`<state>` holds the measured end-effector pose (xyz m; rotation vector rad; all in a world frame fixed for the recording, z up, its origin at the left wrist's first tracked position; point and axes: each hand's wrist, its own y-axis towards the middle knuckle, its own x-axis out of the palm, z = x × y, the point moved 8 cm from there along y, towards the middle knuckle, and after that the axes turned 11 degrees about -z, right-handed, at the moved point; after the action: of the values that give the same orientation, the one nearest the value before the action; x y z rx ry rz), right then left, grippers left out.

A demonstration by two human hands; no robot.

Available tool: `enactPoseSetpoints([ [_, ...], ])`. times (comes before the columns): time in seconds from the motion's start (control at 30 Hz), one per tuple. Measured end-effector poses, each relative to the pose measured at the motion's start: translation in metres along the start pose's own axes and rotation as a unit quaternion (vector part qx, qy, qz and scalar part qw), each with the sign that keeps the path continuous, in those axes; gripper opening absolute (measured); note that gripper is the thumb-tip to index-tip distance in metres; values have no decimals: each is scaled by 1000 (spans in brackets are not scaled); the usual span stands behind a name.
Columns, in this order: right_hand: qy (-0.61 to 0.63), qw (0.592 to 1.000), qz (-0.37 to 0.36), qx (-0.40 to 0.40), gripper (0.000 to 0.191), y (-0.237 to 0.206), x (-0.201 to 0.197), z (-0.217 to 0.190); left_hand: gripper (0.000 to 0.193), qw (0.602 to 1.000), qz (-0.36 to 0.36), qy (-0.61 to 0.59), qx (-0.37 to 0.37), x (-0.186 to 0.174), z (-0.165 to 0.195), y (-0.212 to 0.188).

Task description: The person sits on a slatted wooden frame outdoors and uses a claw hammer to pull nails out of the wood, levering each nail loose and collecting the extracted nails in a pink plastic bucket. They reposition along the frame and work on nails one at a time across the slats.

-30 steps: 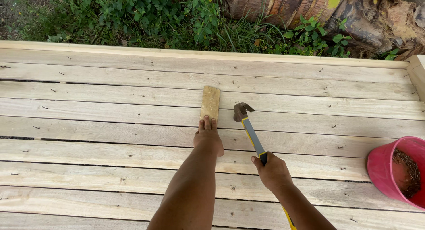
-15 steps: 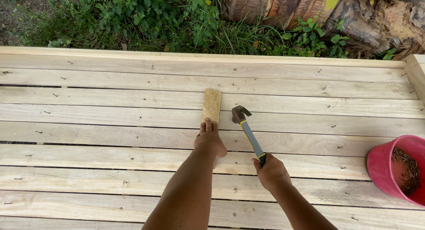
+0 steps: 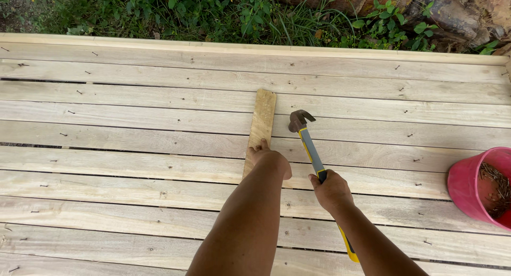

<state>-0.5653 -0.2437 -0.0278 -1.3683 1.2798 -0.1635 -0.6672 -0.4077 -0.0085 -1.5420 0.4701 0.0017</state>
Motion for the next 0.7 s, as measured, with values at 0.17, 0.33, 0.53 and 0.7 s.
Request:
enactPoseSetpoints([
  [0.17, -1, 1000, 17, -25, 51, -12, 4, 10, 74, 998, 27, -46, 18, 1, -9, -5],
  [0.33, 1, 1000, -13, -13, 54, -16, 10, 30, 93, 979, 102, -168, 59, 5, -17, -10],
  [0.53, -19, 999, -1, -37, 56, -34, 11, 56, 79, 948, 164, -226, 151, -3, -3, -4],
  [0.7, 26, 997, 38, -69, 51, -50, 9, 51, 81, 951, 147, -244, 123, 2, -9, 15],
])
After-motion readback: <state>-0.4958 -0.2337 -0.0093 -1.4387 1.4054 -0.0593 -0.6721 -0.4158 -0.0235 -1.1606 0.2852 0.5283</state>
